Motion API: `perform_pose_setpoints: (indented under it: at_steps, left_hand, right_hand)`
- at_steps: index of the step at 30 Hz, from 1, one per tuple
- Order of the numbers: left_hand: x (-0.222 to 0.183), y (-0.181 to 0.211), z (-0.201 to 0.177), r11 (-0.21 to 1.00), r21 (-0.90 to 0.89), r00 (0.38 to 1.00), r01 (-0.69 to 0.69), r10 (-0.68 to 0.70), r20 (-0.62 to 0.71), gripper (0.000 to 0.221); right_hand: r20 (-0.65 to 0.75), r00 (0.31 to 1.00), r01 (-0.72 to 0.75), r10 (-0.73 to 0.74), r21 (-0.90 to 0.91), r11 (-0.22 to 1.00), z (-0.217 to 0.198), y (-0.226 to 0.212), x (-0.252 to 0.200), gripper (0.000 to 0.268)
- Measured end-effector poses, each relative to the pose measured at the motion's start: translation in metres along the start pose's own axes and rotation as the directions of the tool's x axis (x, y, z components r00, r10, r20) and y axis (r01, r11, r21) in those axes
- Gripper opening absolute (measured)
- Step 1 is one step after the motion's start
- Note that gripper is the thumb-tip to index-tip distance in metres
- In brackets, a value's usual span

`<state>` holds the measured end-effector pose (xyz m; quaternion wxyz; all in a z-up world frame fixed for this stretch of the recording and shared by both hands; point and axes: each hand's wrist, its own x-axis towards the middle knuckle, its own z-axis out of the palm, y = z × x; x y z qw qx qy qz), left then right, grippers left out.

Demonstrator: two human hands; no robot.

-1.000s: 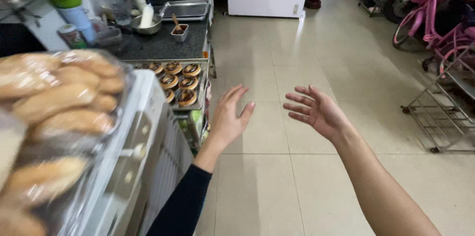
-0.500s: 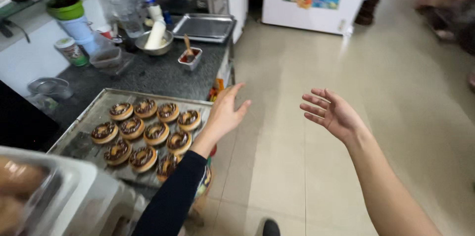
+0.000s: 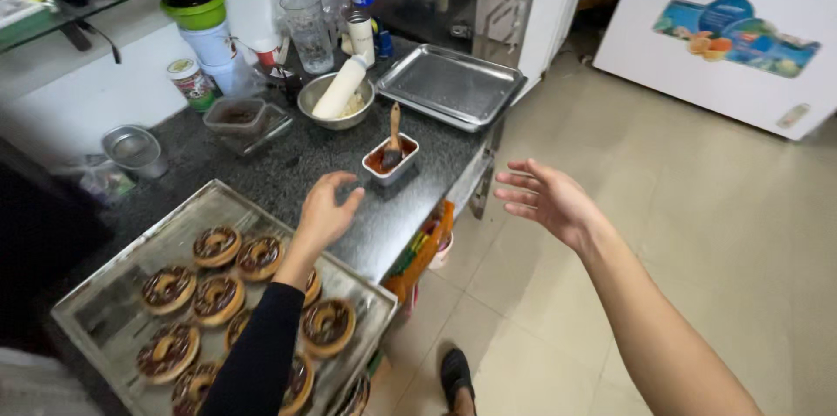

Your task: The person carries containers of ingredients to a preparation station, takes additional containers of sauces and toppings from a drawer, and assembles a metal tray with meat and sliced vegetables before placing the tray inside a refrigerated display case.

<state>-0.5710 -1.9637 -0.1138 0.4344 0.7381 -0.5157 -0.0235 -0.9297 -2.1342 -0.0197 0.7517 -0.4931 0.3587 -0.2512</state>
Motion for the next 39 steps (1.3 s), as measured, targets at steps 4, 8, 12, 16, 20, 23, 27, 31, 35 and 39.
perform_pose_setpoints:
  at_steps: [4, 8, 12, 16, 20, 23, 27, 31, 35, 39]
  left_hand:
    - [0.083, -0.068, 0.050, 0.999, -0.014, 0.994, 0.036, -0.038, -0.099, 0.033]
    - [0.140, -0.116, 0.095, 0.960, -0.026, 0.952, 0.278, -0.279, -0.123, 0.037]
    - [0.180, -0.145, 0.124, 0.920, -0.015, 0.909, 0.391, -0.389, -0.150, 0.042]
    - [0.212, -0.138, 0.130, 0.962, 0.098, 0.955, 0.256, -0.236, -0.178, 0.050]
    - [0.234, -0.100, 0.118, 0.904, 0.013, 0.904, 0.428, -0.428, 0.025, 0.069]
    - [0.227, -0.060, 0.124, 0.896, 0.125, 0.890, 0.426, -0.440, 0.122, 0.090]
    - [0.196, -0.013, 0.158, 0.819, 0.431, 0.828, 0.379, -0.508, 0.238, 0.130]
    - [0.181, -0.005, 0.191, 0.692, 0.645, 0.830, 0.325, -0.536, 0.157, 0.142]
    - [0.178, -0.014, 0.203, 0.625, 0.704, 0.859, 0.338, -0.510, 0.040, 0.134]
    - [0.174, -0.008, 0.199, 0.646, 0.572, 0.774, 0.506, -0.633, 0.030, 0.137]
  right_hand:
    - [-0.010, 1.000, -0.010, 0.010, -0.037, 0.999, -0.023, -0.046, 0.092, 0.044]
    - [0.009, 1.000, -0.004, 0.005, -0.022, 1.000, -0.044, -0.078, 0.175, 0.043]
    - [0.076, 0.993, -0.092, 0.096, -0.052, 0.994, -0.050, -0.082, 0.269, 0.041]
    - [0.217, 0.955, -0.195, 0.205, -0.067, 0.979, -0.032, -0.076, 0.371, 0.041]
    - [0.349, 0.894, -0.251, 0.280, -0.127, 0.960, -0.011, -0.063, 0.450, 0.040]
    - [0.463, 0.806, -0.295, 0.368, -0.225, 0.929, 0.007, -0.052, 0.499, 0.041]
    - [0.504, 0.672, -0.368, 0.543, -0.409, 0.835, 0.038, -0.017, 0.542, 0.040]
    - [0.495, 0.630, -0.430, 0.598, -0.418, 0.800, 0.055, 0.028, 0.563, 0.037]
    - [0.307, 0.834, -0.431, 0.458, -0.154, 0.889, 0.062, 0.066, 0.582, 0.022]
    - [0.319, 0.811, -0.464, 0.490, -0.158, 0.872, 0.060, 0.084, 0.594, 0.019]
